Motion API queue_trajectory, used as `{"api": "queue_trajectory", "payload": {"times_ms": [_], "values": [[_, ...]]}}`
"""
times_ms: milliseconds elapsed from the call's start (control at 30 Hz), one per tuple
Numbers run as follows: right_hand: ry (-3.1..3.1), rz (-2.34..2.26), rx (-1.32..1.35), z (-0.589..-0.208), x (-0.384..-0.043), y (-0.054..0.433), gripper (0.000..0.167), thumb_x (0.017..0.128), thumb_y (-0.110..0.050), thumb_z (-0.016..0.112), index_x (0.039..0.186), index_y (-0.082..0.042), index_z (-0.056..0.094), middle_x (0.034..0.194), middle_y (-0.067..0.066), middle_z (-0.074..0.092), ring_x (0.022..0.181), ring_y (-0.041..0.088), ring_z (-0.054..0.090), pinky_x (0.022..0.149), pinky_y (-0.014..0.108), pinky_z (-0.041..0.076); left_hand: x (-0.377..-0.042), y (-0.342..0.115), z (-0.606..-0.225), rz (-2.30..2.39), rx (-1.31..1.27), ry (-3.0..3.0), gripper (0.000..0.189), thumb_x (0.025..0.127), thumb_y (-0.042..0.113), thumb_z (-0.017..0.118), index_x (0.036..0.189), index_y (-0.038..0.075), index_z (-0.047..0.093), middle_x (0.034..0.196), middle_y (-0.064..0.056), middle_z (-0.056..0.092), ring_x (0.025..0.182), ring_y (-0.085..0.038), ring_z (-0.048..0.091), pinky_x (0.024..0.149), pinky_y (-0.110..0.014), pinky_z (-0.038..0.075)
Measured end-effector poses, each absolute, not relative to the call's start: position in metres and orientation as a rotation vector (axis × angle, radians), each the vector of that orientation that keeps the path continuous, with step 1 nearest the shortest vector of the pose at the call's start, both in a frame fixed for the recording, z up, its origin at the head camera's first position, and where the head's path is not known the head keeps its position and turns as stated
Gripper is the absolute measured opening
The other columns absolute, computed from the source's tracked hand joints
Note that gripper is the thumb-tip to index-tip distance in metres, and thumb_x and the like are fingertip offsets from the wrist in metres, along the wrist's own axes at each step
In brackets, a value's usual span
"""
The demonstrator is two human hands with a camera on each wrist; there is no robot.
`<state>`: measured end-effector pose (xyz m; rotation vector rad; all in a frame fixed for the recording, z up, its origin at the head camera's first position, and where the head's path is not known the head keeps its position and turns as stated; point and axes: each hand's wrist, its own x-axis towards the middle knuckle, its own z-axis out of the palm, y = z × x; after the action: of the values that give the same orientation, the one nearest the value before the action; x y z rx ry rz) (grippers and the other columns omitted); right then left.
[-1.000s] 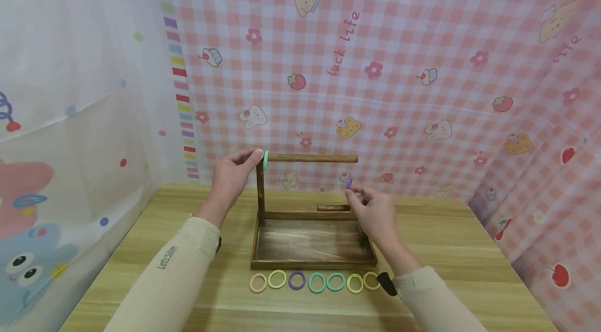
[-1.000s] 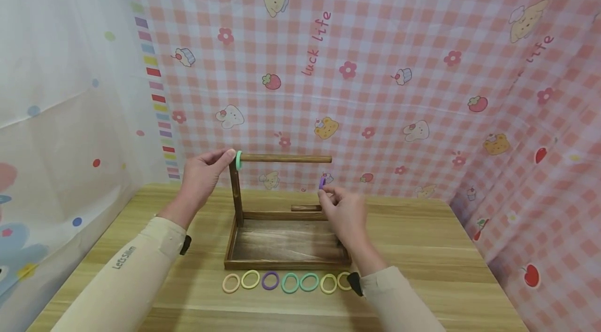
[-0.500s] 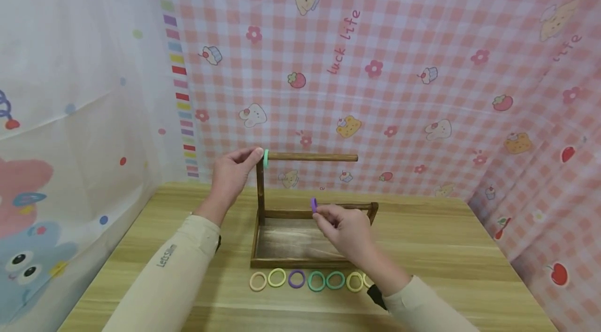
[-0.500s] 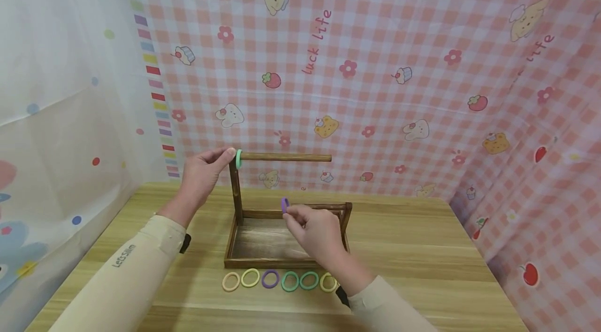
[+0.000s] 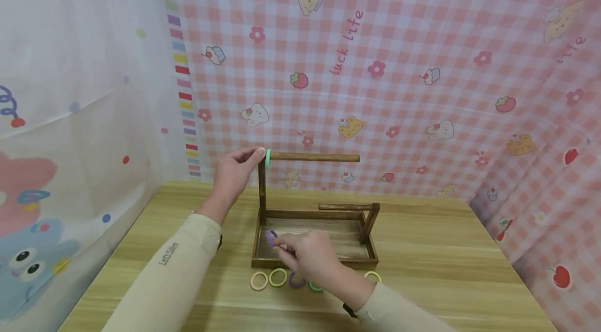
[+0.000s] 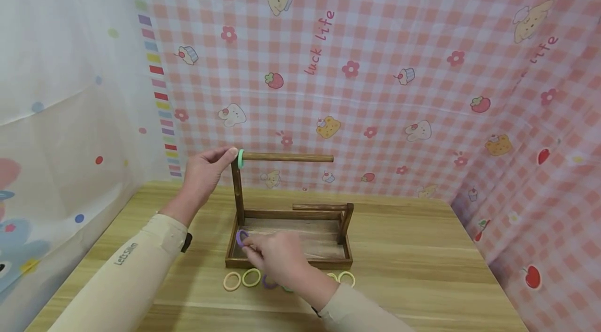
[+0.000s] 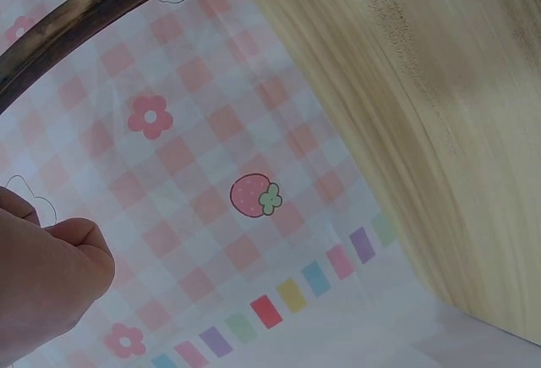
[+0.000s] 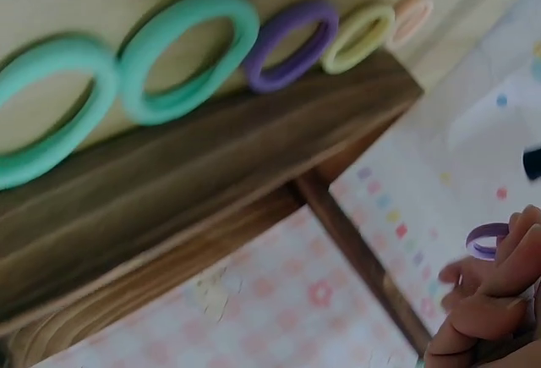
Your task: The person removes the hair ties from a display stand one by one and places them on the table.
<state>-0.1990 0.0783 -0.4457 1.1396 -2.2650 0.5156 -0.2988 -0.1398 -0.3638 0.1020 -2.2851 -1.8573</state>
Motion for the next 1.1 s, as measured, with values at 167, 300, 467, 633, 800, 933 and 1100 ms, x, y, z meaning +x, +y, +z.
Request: {"api": "queue_trajectory", "payload": {"times_ms": [167,300,467,633,800,933,1100], "values": [[-2.304,0.379,1.238,-0.458,-0.195,0.057,0.004,0.095,-0.025,0.083,0.098,-0.023,0.084,0.083,-0.014,0.081,0.064,-0.003,0.073,0.054,0.006,0.047,-0.299,-0.14,-0.364,-1.861,0.106,-2.287,0.051,0.095,0.058,0.076,0.13,0.022,0.078,0.132,-0.005,0.076,0.13,-0.023,0.064,0.114,-0.045,0.05],[-2.345,0.321,1.313,-0.468,-0.191,0.044,0.006,0.095,-0.029,0.084,0.099,-0.025,0.085,0.086,-0.014,0.082,0.066,-0.002,0.074,0.052,0.005,0.043,-0.299,-0.14,-0.364,-1.852,0.105,-2.296,0.05,0.096,0.058,0.075,0.131,0.023,0.078,0.134,-0.005,0.075,0.131,-0.023,0.064,0.114,-0.046,0.05],[-2.468,0.251,1.354,-0.473,-0.187,0.029,0.007,0.097,-0.032,0.082,0.103,-0.031,0.086,0.086,-0.017,0.082,0.057,-0.006,0.064,0.047,0.008,0.036,-0.299,-0.139,-0.364,-1.844,0.105,-2.291,0.052,0.094,0.061,0.076,0.13,0.023,0.078,0.132,-0.004,0.076,0.129,-0.022,0.065,0.113,-0.045,0.051],[-2.574,0.137,1.348,-0.479,-0.188,0.017,0.01,0.099,-0.04,0.078,0.105,-0.039,0.085,0.084,-0.02,0.08,0.054,-0.011,0.054,0.048,0.011,0.039,-0.3,-0.139,-0.364,-1.852,0.119,-2.281,0.052,0.093,0.061,0.077,0.128,0.023,0.079,0.13,-0.003,0.077,0.127,-0.022,0.066,0.111,-0.045,0.052],[-2.601,0.108,1.33,-0.492,-0.192,0.01,0.008,0.098,-0.042,0.078,0.103,-0.042,0.085,0.084,-0.024,0.079,0.059,-0.01,0.061,0.049,0.013,0.041,-0.299,-0.138,-0.364,-1.861,0.12,-2.279,0.052,0.093,0.062,0.077,0.129,0.024,0.078,0.131,-0.003,0.076,0.127,-0.022,0.066,0.112,-0.044,0.051],[-2.589,0.07,1.297,-0.495,-0.192,0.008,0.006,0.097,-0.042,0.079,0.099,-0.044,0.085,0.083,-0.025,0.079,0.06,-0.007,0.063,0.048,0.015,0.04,-0.299,-0.139,-0.364,-1.86,0.11,-2.273,0.052,0.094,0.06,0.077,0.129,0.022,0.078,0.131,-0.005,0.076,0.127,-0.023,0.066,0.112,-0.044,0.051],[-2.606,0.049,1.257,-0.493,-0.19,0.007,0.004,0.096,-0.045,0.08,0.097,-0.044,0.084,0.075,-0.026,0.075,0.054,-0.01,0.051,0.048,0.016,0.037,-0.301,-0.139,-0.365,-1.849,0.102,-2.277,0.054,0.093,0.06,0.077,0.129,0.021,0.078,0.131,-0.006,0.076,0.127,-0.023,0.066,0.113,-0.045,0.051]]}}
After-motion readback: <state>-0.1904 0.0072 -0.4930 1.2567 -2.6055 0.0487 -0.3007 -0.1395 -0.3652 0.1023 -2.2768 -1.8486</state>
